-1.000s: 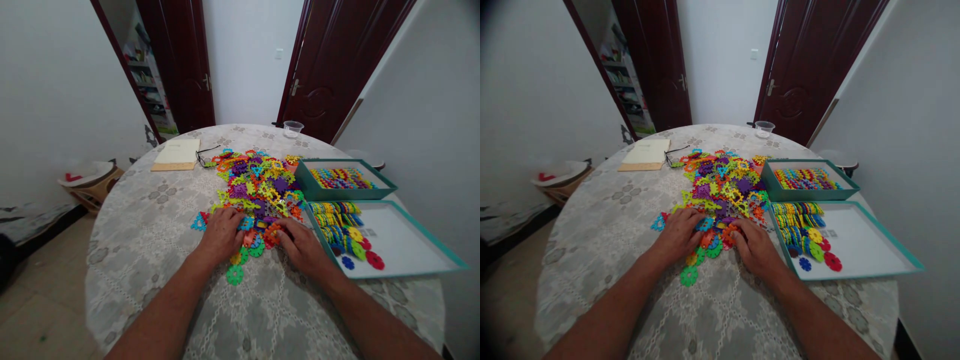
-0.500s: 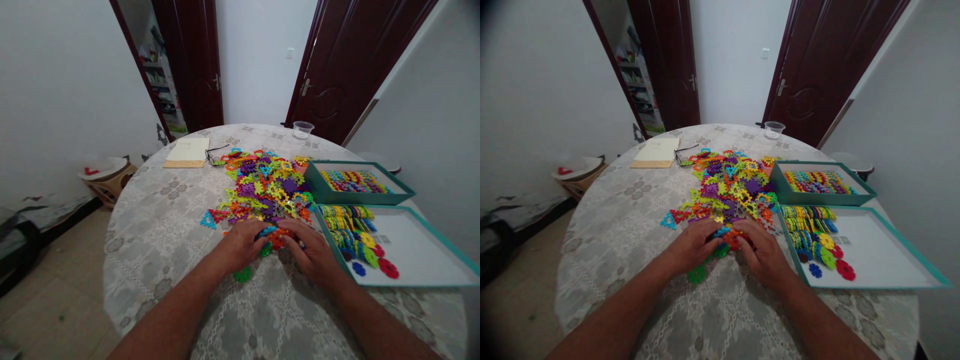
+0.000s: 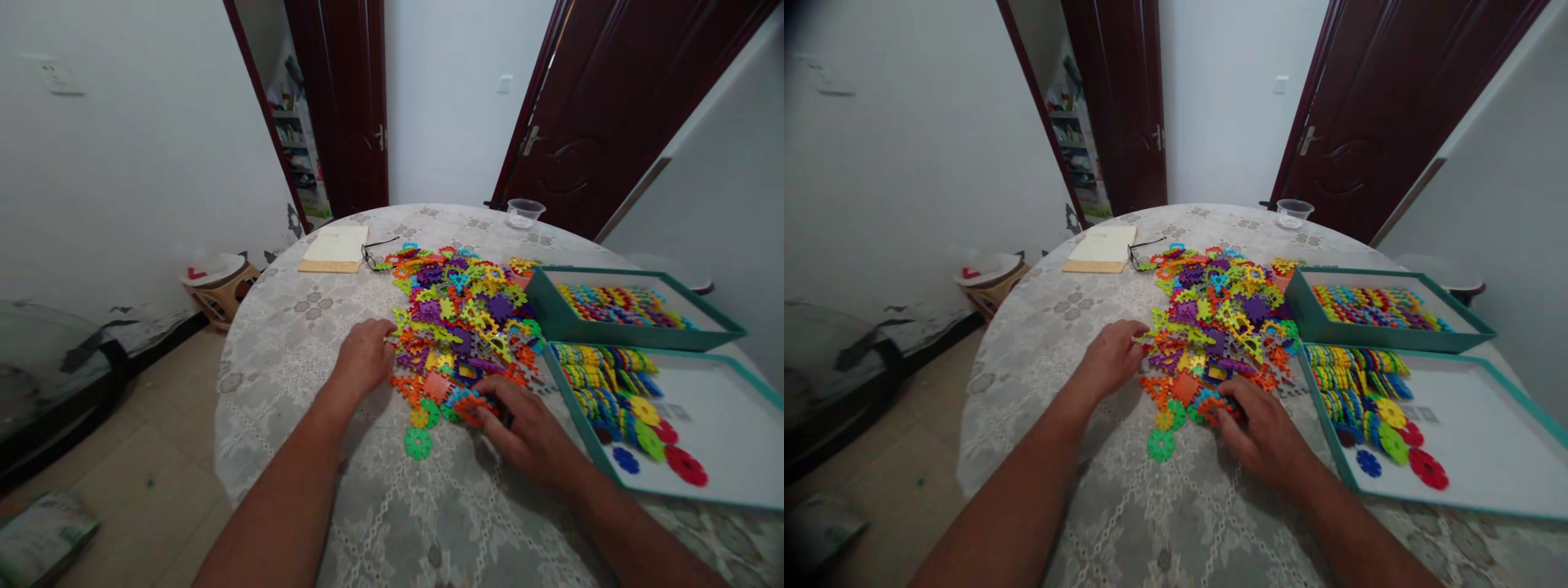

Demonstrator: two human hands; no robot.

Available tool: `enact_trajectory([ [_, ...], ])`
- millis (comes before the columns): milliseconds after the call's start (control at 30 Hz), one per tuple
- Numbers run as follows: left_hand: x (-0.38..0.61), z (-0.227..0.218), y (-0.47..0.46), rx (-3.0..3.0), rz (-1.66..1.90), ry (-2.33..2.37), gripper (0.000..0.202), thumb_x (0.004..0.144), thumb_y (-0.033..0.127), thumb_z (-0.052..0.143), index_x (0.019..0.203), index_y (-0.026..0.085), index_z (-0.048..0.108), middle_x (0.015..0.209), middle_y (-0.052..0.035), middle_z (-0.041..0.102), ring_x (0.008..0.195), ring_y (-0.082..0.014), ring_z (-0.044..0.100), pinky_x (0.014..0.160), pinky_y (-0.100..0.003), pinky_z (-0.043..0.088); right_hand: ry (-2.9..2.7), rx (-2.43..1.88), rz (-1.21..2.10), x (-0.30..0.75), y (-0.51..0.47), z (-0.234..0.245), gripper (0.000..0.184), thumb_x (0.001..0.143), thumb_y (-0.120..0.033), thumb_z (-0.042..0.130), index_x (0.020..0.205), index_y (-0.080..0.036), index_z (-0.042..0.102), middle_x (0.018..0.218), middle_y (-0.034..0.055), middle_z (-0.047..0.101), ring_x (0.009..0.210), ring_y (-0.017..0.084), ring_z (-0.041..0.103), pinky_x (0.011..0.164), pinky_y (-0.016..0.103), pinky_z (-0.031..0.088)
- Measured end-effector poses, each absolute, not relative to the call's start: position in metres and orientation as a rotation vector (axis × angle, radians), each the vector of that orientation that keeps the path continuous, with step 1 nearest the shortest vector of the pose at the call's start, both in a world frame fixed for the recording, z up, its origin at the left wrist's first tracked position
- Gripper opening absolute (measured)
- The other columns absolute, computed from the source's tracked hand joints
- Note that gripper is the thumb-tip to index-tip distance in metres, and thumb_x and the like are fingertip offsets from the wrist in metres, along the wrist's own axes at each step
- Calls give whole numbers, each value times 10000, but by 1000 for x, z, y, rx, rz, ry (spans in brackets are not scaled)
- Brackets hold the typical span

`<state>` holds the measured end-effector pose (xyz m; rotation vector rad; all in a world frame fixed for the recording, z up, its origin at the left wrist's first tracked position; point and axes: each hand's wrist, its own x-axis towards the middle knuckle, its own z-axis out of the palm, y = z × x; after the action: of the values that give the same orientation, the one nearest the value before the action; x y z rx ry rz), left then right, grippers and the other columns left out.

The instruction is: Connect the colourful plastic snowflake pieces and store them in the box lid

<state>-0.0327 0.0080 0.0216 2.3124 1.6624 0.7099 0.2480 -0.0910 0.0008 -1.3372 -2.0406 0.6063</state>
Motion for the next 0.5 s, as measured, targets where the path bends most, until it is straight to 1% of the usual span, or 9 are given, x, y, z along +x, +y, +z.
enact_trajectory([
  [67, -38, 24, 10, 2292, 646, 1625, 257, 913, 147, 573, 1115, 211, 717, 1080, -105, 744, 1003, -260, 682, 928, -431, 538, -2045, -1347, 613, 248, -92, 3, 128, 973, -293, 578, 1069, -233, 636, 933, 65, 717, 789, 215, 657, 711, 335, 498],
  [133, -35, 27, 6, 2287, 548, 1501, 175, 943, 261, 616, 1074, 223, 727, 1026, -71, 740, 918, -229, 678, 824, -364, 531, -2059, -1351, 623, 248, -93, 5, 114, 965, -289, 575, 1054, -233, 619, 897, 47, 704, 758, 207, 643, 694, 327, 480],
  [200, -27, 27, 0, 2304, 438, 1422, 175, 925, 351, 678, 1039, 227, 728, 999, -56, 736, 895, -223, 671, 772, -332, 509, -2079, -1353, 639, 248, -93, 7, 105, 959, -281, 571, 1045, -233, 608, 886, 38, 699, 752, 203, 640, 688, 321, 475],
  [233, -22, 26, -2, 2322, 400, 1412, 193, 903, 365, 710, 1037, 227, 725, 1009, -57, 735, 914, -229, 669, 778, -329, 503, -2092, -1351, 651, 248, -94, 8, 102, 958, -275, 567, 1043, -233, 606, 891, 38, 701, 759, 204, 644, 689, 320, 476],
  [300, -14, 22, -6, 2368, 375, 1415, 229, 866, 335, 751, 1064, 228, 713, 1064, -68, 729, 989, -246, 663, 836, -339, 501, -2117, -1341, 670, 247, -94, 8, 114, 963, -269, 558, 1054, -233, 617, 920, 47, 712, 789, 210, 657, 704, 323, 489],
  [400, -12, 20, -9, 2398, 388, 1385, 254, 867, 267, 734, 1115, 236, 687, 1137, -77, 709, 1072, -251, 645, 918, -355, 496, -2125, -1317, 657, 247, -94, 4, 190, 970, -265, 560, 1137, -237, 645, 1019, 75, 736, 882, 232, 686, 783, 354, 525],
  [500, -19, 28, -10, 2402, 361, 1301, 207, 884, 229, 690, 1090, 242, 670, 1137, -65, 695, 1065, -235, 637, 907, -340, 497, -2123, -1305, 622, 248, -93, 0, 239, 973, -265, 561, 1194, -234, 650, 1096, 94, 742, 964, 248, 701, 861, 388, 538],
])
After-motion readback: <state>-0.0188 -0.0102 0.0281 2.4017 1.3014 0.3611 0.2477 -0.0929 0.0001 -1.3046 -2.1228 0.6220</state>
